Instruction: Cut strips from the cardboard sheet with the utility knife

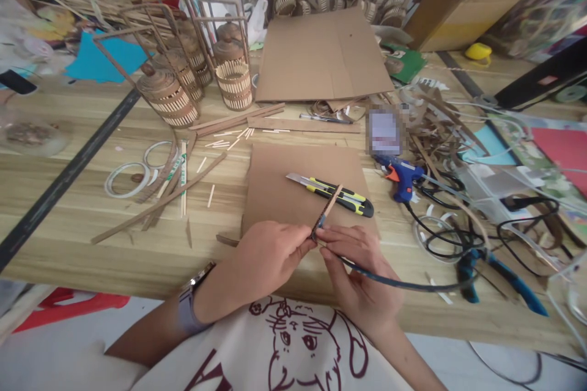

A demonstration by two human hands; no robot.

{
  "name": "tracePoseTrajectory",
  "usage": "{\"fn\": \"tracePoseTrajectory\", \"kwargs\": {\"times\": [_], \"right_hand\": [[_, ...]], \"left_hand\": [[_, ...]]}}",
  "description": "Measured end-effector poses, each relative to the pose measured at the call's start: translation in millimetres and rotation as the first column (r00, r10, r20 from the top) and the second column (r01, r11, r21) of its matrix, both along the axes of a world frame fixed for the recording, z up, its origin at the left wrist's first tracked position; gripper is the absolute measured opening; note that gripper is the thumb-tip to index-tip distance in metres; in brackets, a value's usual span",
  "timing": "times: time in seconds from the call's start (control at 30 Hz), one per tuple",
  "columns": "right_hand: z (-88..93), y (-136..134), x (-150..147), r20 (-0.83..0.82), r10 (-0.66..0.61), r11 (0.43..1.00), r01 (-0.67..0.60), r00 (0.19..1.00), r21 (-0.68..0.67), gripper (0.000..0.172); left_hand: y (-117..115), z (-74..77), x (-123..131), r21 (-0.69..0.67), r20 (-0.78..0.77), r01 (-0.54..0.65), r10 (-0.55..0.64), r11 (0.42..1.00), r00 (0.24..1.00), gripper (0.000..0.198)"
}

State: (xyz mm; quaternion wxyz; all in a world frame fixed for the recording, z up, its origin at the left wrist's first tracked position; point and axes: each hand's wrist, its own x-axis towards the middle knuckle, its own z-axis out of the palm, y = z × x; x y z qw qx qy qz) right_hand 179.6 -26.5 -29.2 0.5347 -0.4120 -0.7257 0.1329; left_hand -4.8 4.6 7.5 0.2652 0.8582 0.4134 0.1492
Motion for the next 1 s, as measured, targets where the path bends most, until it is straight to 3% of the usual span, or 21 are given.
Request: {"fn": "tracePoseTrajectory", "kwargs": {"times": [0.1,0.17,0.23,0.4,0.5,0.63,0.73,0.8,0.83,0.9,0.93,1.0], "right_hand": [[-1.5,-0.7,-1.6,-0.278,0.017,0.969,-0.085,0.961,-0.234,0.008],[-2.9,0.0,-4.0,-0.481,0.026,0.907,-0.223,0.876,-0.358,0.015],[-3.4,0.4,-6.4,-0.556,0.024,0.88,-0.281,0.831,-0.382,0.017],[-1.9,-2.6,-8.3,-0.384,0.048,0.944,-0.168,0.922,-0.285,0.006],[-4.2,-2.5,-6.3,-0.276,0.1,0.971,-0.154,0.956,-0.181,0.011],[-7.3,-1.1,-1.8,-0.066,0.033,0.999,-0.035,0.997,-0.021,0.028],[-5.5,-2.2,0.0,-0.042,-0.011,1.0,0.011,0.999,-0.008,0.029],[-3.3,-2.3,-0.3,-0.186,-0.026,0.99,-0.001,0.982,-0.139,0.015],[-2.3,-1.8,-0.7,-0.298,-0.019,0.97,-0.055,0.955,-0.236,0.009],[-1.1,0.2,-2.2,-0.529,0.002,0.891,-0.242,0.848,-0.384,0.014],[-0.8,1.1,-3.1,-0.613,0.008,0.852,-0.326,0.79,-0.409,0.017],[-0.5,1.6,-5.0,-0.679,0.001,0.838,-0.371,0.734,-0.401,0.015]], "left_hand": [[7.5,0.2,-8.8,-0.037,0.116,0.158,-0.153,0.987,0.981,0.037],[13.1,-0.3,-14.7,-0.066,0.17,0.259,-0.244,0.964,0.955,0.035],[16.5,-1.0,-18.8,-0.08,0.158,0.242,-0.227,0.967,0.961,0.035],[12.7,0.5,-16.9,-0.137,0.07,0.074,-0.065,0.988,0.995,0.027],[7.7,1.9,-9.5,-0.096,0.009,0.004,-0.003,0.995,1.0,0.028],[2.4,0.2,-1.4,0.002,-0.036,-0.019,0.019,1.0,0.999,0.03],[1.1,-1.2,-2.2,0.073,0.015,-0.003,0.002,0.997,1.0,0.036],[3.2,-1.1,-5.8,0.081,0.09,0.075,-0.082,0.994,0.993,0.041],[5.1,-0.8,-8.1,0.074,0.138,0.137,-0.146,0.988,0.98,0.043],[9.8,-0.2,-12.6,0.052,0.219,0.248,-0.253,0.967,0.942,0.045],[12.1,0.0,-14.4,0.04,0.235,0.271,-0.272,0.962,0.933,0.045],[15.2,0.4,-16.8,0.012,0.212,0.243,-0.24,0.97,0.947,0.046]]}}
